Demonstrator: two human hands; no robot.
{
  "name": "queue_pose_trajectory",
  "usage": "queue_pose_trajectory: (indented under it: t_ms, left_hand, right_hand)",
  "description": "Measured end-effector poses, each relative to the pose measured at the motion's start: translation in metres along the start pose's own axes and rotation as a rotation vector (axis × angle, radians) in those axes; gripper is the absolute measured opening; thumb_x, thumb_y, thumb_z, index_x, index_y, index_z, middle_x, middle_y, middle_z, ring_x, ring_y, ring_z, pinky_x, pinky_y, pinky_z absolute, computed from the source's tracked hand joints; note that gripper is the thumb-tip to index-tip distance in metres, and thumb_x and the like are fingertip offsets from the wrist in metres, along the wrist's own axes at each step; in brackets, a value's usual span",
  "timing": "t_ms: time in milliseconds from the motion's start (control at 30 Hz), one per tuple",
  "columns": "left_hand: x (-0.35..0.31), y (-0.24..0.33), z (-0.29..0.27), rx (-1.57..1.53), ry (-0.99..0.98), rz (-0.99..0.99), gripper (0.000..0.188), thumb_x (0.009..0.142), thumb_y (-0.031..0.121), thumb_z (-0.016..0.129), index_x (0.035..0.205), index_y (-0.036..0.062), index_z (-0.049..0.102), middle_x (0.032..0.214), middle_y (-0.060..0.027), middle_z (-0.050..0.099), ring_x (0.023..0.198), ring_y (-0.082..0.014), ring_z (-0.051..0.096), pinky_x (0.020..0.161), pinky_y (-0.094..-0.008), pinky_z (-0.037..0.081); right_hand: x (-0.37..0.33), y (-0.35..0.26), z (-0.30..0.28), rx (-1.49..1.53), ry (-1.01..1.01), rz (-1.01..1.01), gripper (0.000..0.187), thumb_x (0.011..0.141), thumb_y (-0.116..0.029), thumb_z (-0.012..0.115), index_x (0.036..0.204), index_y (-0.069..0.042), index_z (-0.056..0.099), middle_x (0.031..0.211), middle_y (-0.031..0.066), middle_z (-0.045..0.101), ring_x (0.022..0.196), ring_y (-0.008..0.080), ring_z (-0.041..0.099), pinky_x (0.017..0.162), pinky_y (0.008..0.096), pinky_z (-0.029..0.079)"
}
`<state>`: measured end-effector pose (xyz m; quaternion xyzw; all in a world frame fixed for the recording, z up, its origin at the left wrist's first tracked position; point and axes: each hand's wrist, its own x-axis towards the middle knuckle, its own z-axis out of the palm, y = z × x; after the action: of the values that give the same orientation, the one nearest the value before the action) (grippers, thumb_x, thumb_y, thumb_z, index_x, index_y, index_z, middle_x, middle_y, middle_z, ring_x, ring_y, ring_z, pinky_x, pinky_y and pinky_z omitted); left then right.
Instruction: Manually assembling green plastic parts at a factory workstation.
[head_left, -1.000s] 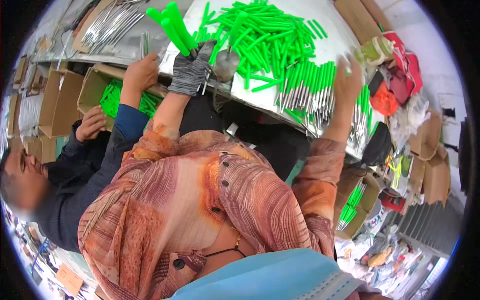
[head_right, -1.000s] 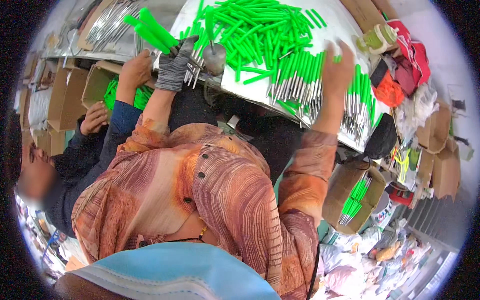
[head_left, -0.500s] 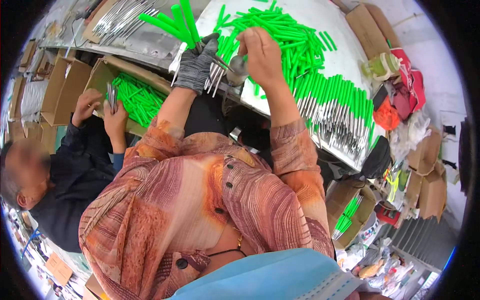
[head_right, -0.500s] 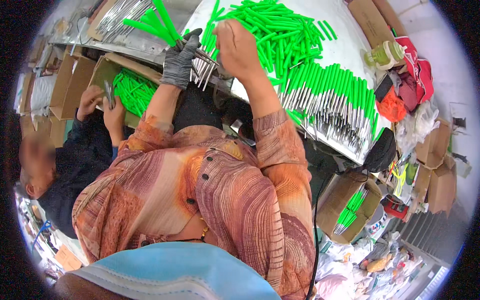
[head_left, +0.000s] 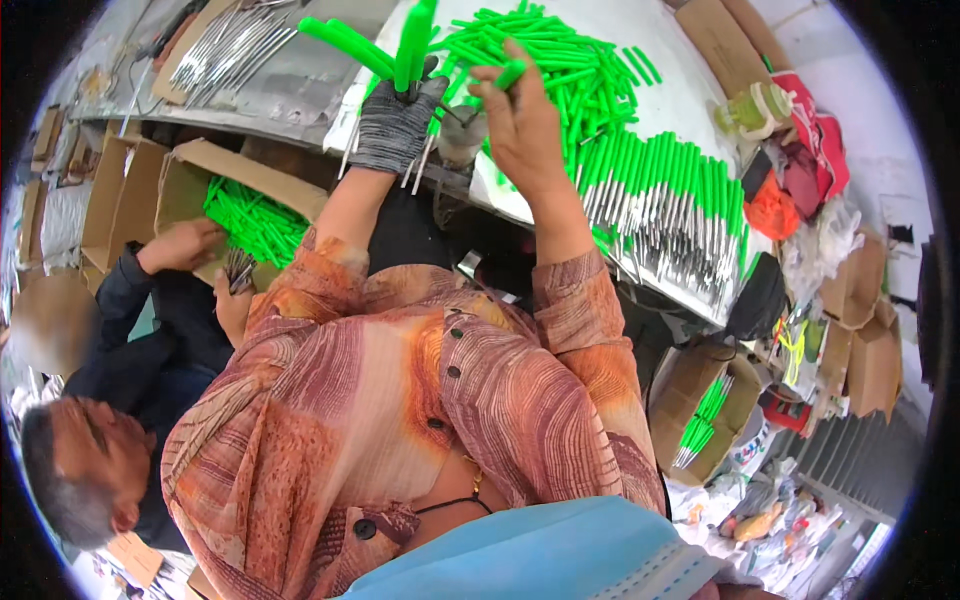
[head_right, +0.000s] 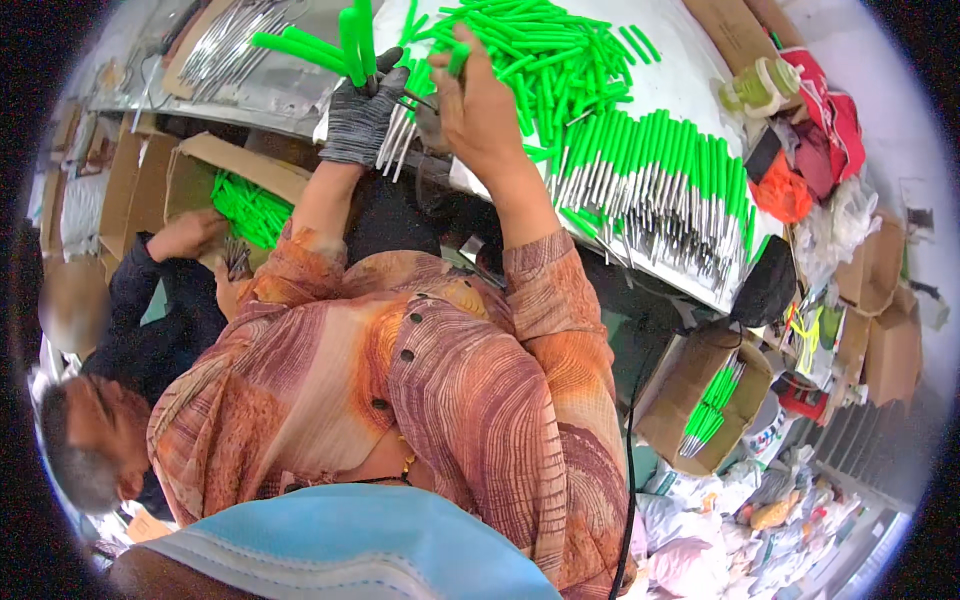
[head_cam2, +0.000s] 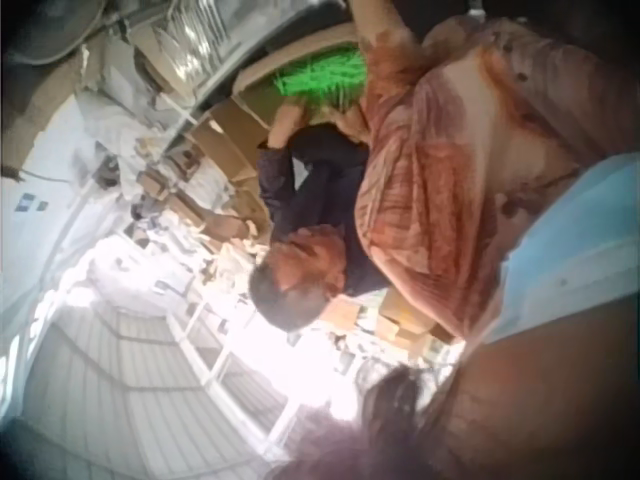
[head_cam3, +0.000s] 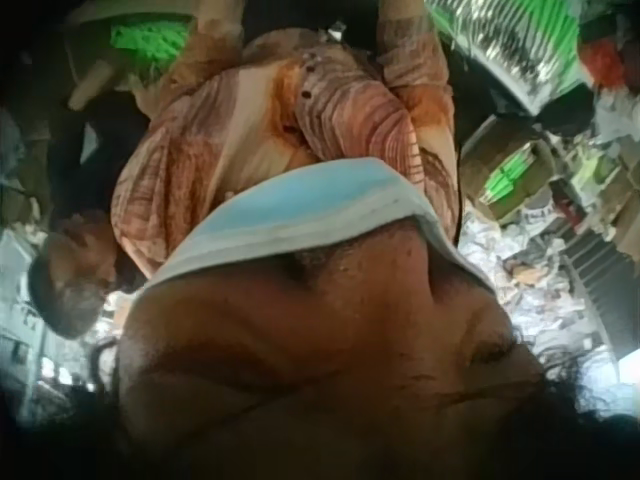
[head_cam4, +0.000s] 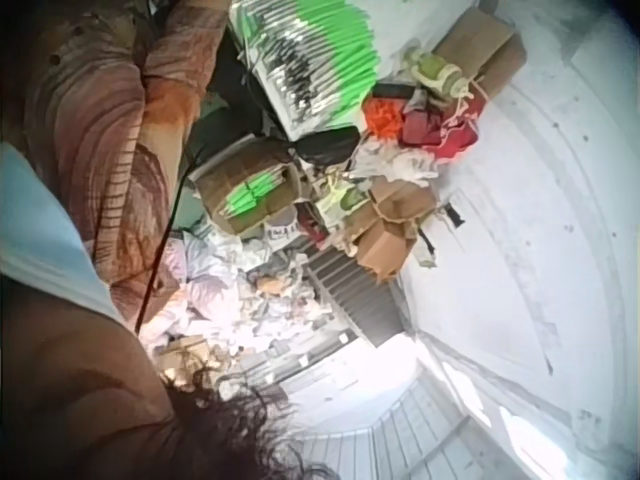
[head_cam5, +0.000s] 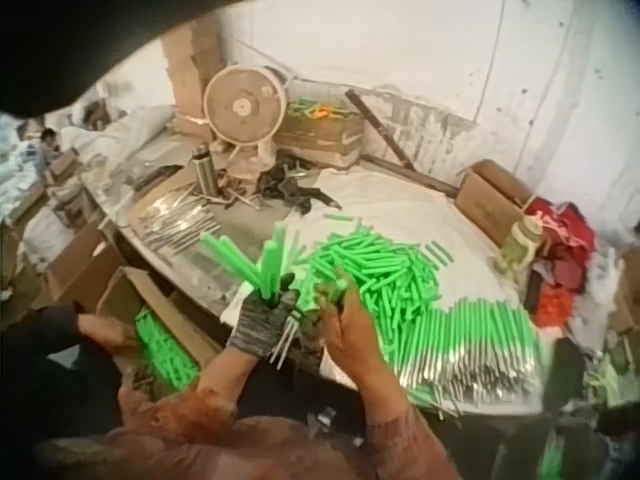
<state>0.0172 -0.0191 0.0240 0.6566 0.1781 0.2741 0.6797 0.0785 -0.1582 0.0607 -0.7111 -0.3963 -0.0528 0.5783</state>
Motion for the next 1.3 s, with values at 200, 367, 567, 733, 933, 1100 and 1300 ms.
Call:
queue_pose_trajectory:
  t_ms: [200,367,567,733,933,1100,1300]
  left_hand:
    - [0.015,-0.008,0.005,0.695,-0.146,0.148,0.035,0.077,0.028,0.066,0.103,0.005,0.059,0.084,-0.011,0.063,0.073,-0.0227,0.059,0.068,-0.0338,0.047]
    - [0.01,-0.012,0.009,0.648,-0.281,0.382,0.03,0.072,0.025,0.064,0.093,0.0043,0.06,0.086,-0.0163,0.058,0.083,-0.0322,0.057,0.072,-0.0399,0.046]
    - [0.004,-0.01,0.003,0.864,-0.273,0.484,0.043,0.073,0.008,0.061,0.116,0.008,0.054,0.101,-0.015,0.054,0.094,-0.0282,0.055,0.081,-0.0352,0.046]
    - [0.001,-0.022,0.002,0.772,-0.267,0.506,0.033,0.07,0.015,0.065,0.1,0.0039,0.06,0.099,-0.0155,0.055,0.09,-0.0315,0.055,0.078,-0.0376,0.046]
    - [-0.018,-0.04,-0.02,0.248,-0.133,0.34,0.023,0.09,0.017,0.05,0.106,0.004,0.06,0.096,-0.0068,0.062,0.085,-0.0112,0.054,0.075,-0.0268,0.045]
    - [-0.02,-0.006,-0.023,0.193,-0.086,-0.028,0.03,0.09,0.027,0.051,0.106,0.0036,0.062,0.095,-0.0034,0.061,0.085,-0.0107,0.052,0.078,-0.0249,0.041]
    - [-0.011,0.006,-0.018,0.001,0.03,-0.094,0.034,0.085,0.032,0.058,0.106,0.0061,0.063,0.087,0.0005,0.062,0.077,-0.0071,0.05,0.071,-0.0212,0.041]
  right_hand:
    - [-0.016,0.034,-0.107,-0.57,0.336,0.29,0.039,0.081,-0.025,0.059,0.113,-0.003,0.053,0.081,0.017,0.062,0.07,0.0294,0.06,0.064,0.037,0.047]
    - [-0.04,0.092,-0.158,-1.115,0.293,0.392,0.026,0.08,-0.015,0.047,0.1,-0.004,0.059,0.093,0.0203,0.057,0.084,0.0352,0.056,0.07,0.0436,0.047]
    - [-0.061,0.117,-0.145,-1.377,0.084,0.409,0.013,0.075,-0.011,0.052,0.083,-0.006,0.061,0.087,0.0145,0.058,0.079,0.032,0.057,0.061,0.0424,0.049]
    - [-0.02,0.059,-0.116,-1.124,0.226,0.077,0.017,0.078,-0.017,0.055,0.087,-0.004,0.061,0.091,0.0143,0.059,0.083,0.03,0.057,0.067,0.0371,0.048]
    - [0.029,-0.043,-0.027,0.384,0.138,0.119,0.033,0.091,-0.028,0.045,0.095,0.002,0.059,0.097,0.0145,0.059,0.097,0.0174,0.055,0.08,0.0289,0.044]
    - [0.035,-0.031,0.004,0.303,-0.159,0.028,0.031,0.092,-0.025,0.04,0.084,0.0,0.056,0.074,0.0078,0.058,0.07,0.0133,0.054,0.067,0.0261,0.044]
    - [0.024,-0.017,0.018,0.341,-0.059,0.066,0.029,0.092,-0.02,0.039,0.076,0.001,0.053,0.062,0.0068,0.055,0.059,0.0142,0.053,0.058,0.0279,0.044]
